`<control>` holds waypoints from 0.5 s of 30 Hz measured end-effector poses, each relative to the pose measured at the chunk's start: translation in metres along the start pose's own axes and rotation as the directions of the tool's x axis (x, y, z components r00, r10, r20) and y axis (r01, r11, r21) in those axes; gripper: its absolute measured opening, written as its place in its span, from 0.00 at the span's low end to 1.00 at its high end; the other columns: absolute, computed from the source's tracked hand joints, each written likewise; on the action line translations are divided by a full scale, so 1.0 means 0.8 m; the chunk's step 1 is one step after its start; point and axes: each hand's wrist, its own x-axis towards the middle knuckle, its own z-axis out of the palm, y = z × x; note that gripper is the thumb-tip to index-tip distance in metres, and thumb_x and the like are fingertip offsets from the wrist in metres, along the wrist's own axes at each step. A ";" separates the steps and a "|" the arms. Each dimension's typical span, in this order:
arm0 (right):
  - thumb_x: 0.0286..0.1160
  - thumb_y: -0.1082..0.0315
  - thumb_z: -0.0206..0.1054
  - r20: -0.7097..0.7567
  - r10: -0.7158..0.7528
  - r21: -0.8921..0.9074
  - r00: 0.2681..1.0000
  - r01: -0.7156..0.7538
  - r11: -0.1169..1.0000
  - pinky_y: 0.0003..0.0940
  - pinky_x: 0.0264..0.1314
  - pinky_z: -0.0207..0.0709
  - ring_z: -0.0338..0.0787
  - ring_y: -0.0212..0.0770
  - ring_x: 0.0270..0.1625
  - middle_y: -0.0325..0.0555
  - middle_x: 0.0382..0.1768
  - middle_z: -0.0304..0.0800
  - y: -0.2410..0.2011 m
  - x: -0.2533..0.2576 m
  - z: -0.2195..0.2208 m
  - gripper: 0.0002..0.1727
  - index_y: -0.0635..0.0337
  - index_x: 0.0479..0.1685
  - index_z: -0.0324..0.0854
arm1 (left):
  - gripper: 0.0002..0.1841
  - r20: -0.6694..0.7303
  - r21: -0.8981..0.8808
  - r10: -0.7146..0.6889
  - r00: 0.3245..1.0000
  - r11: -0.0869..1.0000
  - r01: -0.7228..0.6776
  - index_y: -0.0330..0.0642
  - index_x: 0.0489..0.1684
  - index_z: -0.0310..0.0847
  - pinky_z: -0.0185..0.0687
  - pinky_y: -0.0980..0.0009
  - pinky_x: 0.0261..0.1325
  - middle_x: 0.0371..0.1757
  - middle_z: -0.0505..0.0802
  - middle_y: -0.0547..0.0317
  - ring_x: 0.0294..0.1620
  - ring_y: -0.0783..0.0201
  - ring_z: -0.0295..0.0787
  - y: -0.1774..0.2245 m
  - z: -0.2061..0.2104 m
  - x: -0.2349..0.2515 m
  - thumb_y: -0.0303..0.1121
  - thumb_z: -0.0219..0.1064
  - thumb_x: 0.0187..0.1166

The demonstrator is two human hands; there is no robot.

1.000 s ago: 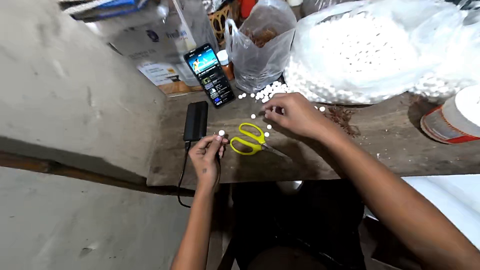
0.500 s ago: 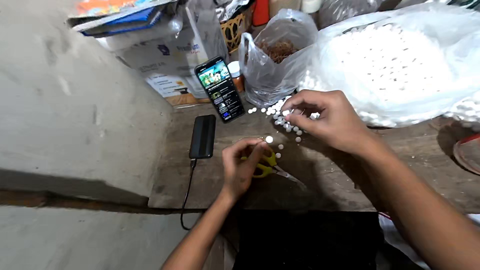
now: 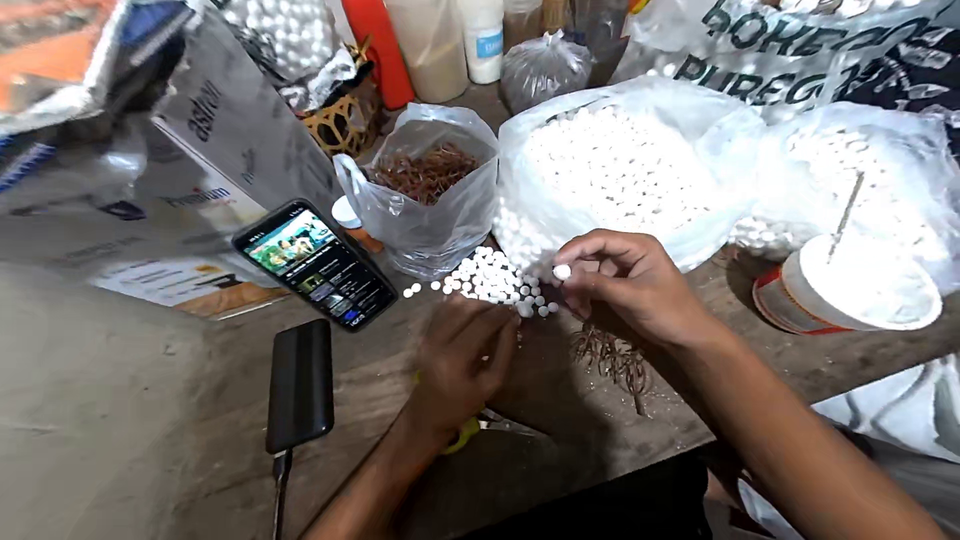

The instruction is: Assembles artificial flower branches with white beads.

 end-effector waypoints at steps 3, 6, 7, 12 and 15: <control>0.72 0.78 0.71 0.021 -0.073 -0.017 0.997 0.073 0.997 0.24 0.40 0.90 0.93 0.30 0.36 0.43 0.48 0.96 0.000 -0.002 0.006 0.11 0.59 0.50 0.90 | 0.09 -0.049 0.007 -0.003 0.999 1.000 0.003 0.36 0.36 0.93 0.81 0.77 0.48 0.34 0.94 0.53 0.39 0.69 0.89 0.005 -0.003 -0.003 0.32 0.68 0.80; 0.68 0.81 0.72 0.000 -0.090 -0.054 0.996 0.089 0.995 0.23 0.39 0.90 0.93 0.29 0.34 0.39 0.40 0.96 0.001 -0.003 0.011 0.13 0.58 0.49 0.89 | 0.09 -0.058 0.000 -0.044 0.997 0.999 0.044 0.35 0.35 0.93 0.80 0.81 0.46 0.33 0.94 0.54 0.38 0.72 0.87 0.003 -0.009 -0.002 0.31 0.69 0.79; 0.67 0.81 0.72 -0.006 -0.085 -0.073 0.996 0.084 0.994 0.22 0.38 0.90 0.93 0.28 0.32 0.38 0.37 0.95 0.001 -0.003 0.012 0.13 0.59 0.49 0.89 | 0.09 -0.055 -0.002 -0.051 0.997 0.999 0.051 0.35 0.34 0.92 0.79 0.81 0.46 0.33 0.93 0.55 0.39 0.73 0.86 0.001 -0.010 -0.002 0.30 0.69 0.79; 0.67 0.80 0.73 0.006 -0.115 -0.191 0.993 0.114 0.975 0.19 0.36 0.87 0.88 0.25 0.33 0.38 0.43 0.91 0.004 -0.004 0.014 0.12 0.63 0.49 0.89 | 0.08 -0.058 -0.010 -0.050 0.997 0.999 0.050 0.36 0.35 0.91 0.77 0.79 0.43 0.33 0.92 0.56 0.38 0.72 0.84 -0.009 -0.015 -0.001 0.30 0.69 0.78; 0.69 0.78 0.72 -0.011 -0.135 -0.277 0.991 0.127 0.953 0.19 0.36 0.86 0.88 0.25 0.34 0.39 0.47 0.91 0.001 -0.003 0.019 0.11 0.63 0.49 0.91 | 0.08 -0.057 0.035 -0.046 0.997 0.998 0.048 0.37 0.35 0.93 0.80 0.75 0.42 0.32 0.93 0.55 0.37 0.68 0.87 -0.010 -0.012 0.002 0.30 0.69 0.77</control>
